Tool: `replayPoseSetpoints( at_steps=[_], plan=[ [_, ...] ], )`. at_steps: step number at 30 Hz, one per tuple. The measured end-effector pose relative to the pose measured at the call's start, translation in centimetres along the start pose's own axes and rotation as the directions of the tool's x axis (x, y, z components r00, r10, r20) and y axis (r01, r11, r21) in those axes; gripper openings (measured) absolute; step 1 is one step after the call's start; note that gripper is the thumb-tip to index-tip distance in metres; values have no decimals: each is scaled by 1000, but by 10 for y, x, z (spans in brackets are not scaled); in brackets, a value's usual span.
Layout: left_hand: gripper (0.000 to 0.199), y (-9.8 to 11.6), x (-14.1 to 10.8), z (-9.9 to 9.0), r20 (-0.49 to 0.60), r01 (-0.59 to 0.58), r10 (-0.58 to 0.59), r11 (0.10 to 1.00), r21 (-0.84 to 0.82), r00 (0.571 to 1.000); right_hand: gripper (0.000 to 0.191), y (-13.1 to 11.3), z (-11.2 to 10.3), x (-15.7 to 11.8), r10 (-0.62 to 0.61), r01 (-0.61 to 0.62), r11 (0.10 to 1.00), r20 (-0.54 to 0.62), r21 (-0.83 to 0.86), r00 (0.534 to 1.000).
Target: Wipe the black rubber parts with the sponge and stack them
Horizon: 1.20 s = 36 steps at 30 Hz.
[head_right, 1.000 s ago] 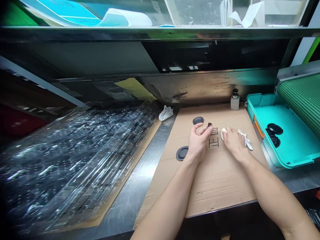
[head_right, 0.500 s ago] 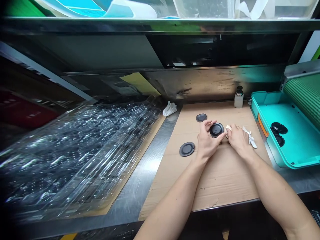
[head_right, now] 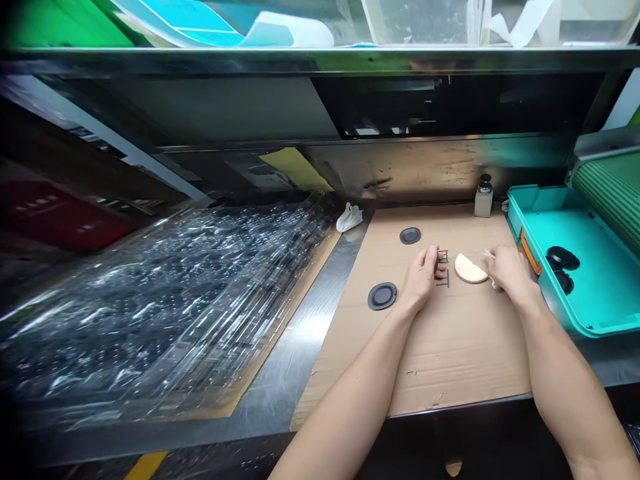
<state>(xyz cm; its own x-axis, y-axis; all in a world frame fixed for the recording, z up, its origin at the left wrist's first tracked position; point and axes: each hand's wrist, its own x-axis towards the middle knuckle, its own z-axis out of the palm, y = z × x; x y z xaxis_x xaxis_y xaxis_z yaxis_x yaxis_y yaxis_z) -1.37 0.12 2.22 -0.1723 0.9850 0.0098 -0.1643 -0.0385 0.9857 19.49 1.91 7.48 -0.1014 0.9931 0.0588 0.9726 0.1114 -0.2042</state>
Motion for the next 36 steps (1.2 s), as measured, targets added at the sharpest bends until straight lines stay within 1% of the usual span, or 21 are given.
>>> replayPoseSetpoints(
  at_steps=[1,3,4,6,7,9,12,15,19,21,24,26,29,30,34,36],
  plan=[
    [55,1,0,1,26,76,-74,995,-67,997,30,-3,0,0,-99,103,992,-53,73,994],
    [62,4,-2,2,94,229,-215,958,-175,972,30,-14,1,-3,-275,305,931,-163,199,947],
    [64,5,-2,3,127,286,-264,936,-205,956,30,-20,3,-5,-339,380,893,-194,242,921],
    [62,7,-4,4,160,331,-301,918,-217,940,29,-32,8,-10,-413,456,844,-202,283,888],
    [61,8,-5,5,164,327,-298,923,-203,941,28,-37,11,-12,-427,466,840,-191,279,884],
    [62,7,-6,6,170,299,-275,944,-136,946,28,-44,19,-15,-426,456,859,-169,232,889],
    [67,6,-10,7,188,249,-249,968,26,950,30,-49,26,-17,-405,423,899,-152,111,902],
    [73,3,-12,9,196,191,-221,969,159,955,30,-53,25,-18,-387,390,921,-127,-3,913],
    [76,-2,-14,10,188,124,-173,961,246,967,28,-57,20,-20,-387,382,921,-55,-80,921],
    [76,-3,-14,10,186,109,-164,955,274,969,29,-57,18,-20,-394,390,917,-32,-85,918],
    [74,-2,-16,11,201,73,-137,952,296,970,31,-57,16,-19,-395,392,917,-39,-66,918],
    [73,-1,-17,11,210,50,-117,953,299,971,30,-56,15,-18,-385,384,922,-23,-49,923],
    [73,1,-18,12,201,57,-122,951,303,972,28,-54,13,-18,-356,357,934,37,-26,934],
    [73,2,-18,12,199,64,-128,951,301,972,28,-54,13,-18,-355,356,935,40,-15,934],
    [70,3,-22,15,221,48,-115,957,288,968,31,-53,14,-18,-385,387,922,-49,24,922],
    [69,2,-22,15,242,54,-122,961,271,963,31,-53,15,-18,-384,386,922,-55,31,922]
  ],
)
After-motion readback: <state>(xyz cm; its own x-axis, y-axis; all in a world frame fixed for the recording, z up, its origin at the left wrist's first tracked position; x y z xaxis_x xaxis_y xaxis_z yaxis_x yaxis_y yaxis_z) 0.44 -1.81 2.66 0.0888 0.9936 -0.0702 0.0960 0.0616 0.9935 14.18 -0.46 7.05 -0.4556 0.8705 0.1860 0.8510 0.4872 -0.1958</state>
